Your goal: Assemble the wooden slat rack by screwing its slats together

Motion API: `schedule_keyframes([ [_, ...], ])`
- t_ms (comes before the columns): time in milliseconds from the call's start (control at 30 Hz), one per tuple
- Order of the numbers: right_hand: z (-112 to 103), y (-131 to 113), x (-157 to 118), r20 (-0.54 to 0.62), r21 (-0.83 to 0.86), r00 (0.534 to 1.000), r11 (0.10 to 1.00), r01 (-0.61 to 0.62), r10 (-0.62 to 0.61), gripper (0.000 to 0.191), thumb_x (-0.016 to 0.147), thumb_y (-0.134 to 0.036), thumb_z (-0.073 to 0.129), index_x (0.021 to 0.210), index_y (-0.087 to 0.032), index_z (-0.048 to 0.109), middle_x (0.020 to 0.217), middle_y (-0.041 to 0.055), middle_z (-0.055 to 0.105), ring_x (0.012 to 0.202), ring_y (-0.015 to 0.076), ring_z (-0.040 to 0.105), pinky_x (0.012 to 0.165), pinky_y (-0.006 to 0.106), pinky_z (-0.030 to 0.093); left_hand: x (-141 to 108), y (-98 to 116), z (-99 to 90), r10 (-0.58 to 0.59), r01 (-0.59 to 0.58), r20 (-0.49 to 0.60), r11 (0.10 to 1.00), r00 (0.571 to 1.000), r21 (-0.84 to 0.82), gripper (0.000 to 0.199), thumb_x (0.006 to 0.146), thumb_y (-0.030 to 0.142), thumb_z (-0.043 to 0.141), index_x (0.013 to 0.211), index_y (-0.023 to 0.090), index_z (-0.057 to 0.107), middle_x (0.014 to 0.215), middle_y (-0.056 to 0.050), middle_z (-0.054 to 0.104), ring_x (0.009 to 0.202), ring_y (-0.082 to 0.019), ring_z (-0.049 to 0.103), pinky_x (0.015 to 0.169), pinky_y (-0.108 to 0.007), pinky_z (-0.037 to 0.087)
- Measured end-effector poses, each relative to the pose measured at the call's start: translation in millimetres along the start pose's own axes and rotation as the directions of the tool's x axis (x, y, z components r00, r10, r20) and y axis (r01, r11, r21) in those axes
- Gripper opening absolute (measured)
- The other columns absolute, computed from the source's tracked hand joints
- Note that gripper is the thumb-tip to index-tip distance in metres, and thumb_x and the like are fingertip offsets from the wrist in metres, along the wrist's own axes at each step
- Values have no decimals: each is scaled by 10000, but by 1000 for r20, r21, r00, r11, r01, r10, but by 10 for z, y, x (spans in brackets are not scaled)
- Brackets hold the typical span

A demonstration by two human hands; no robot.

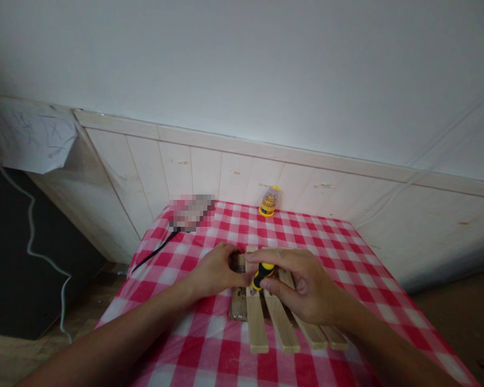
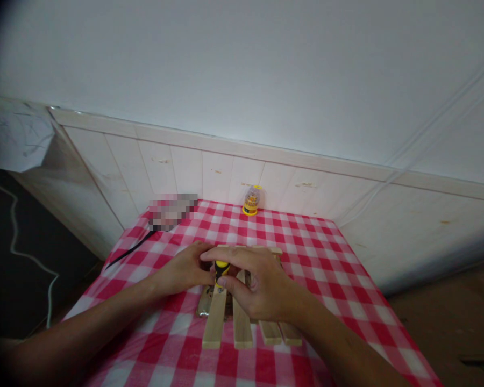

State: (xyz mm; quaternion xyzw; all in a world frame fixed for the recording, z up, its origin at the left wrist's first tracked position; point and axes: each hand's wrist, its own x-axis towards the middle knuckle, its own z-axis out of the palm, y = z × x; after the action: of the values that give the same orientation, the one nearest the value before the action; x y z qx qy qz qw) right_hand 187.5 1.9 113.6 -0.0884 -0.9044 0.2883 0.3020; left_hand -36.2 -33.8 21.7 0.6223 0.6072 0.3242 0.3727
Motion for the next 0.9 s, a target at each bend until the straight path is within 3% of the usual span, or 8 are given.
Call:
schedule_keyframes([
  [300,13,2,13,-30,-11,999,1000,-19,19,446,906,-152,804,1324,-293,735,1078,34,844,793,155,787,710,241,595,6,-40,27,-47,51,-48,993,998,105,589,616,594,886,1028,192,760,1017,-68,717,898,-272,685,744,-346,522],
  [900,26,29,15,-57,-31,998,999,-19,17,338,942,-298,805,1275,-274,754,1072,51,841,817,164,785,715,257,596,19,-96,30,-37,37,-34,999,999,15,626,614,590,901,1078,196,758,1046,-72,730,923,-277,697,748,-339,537],
])
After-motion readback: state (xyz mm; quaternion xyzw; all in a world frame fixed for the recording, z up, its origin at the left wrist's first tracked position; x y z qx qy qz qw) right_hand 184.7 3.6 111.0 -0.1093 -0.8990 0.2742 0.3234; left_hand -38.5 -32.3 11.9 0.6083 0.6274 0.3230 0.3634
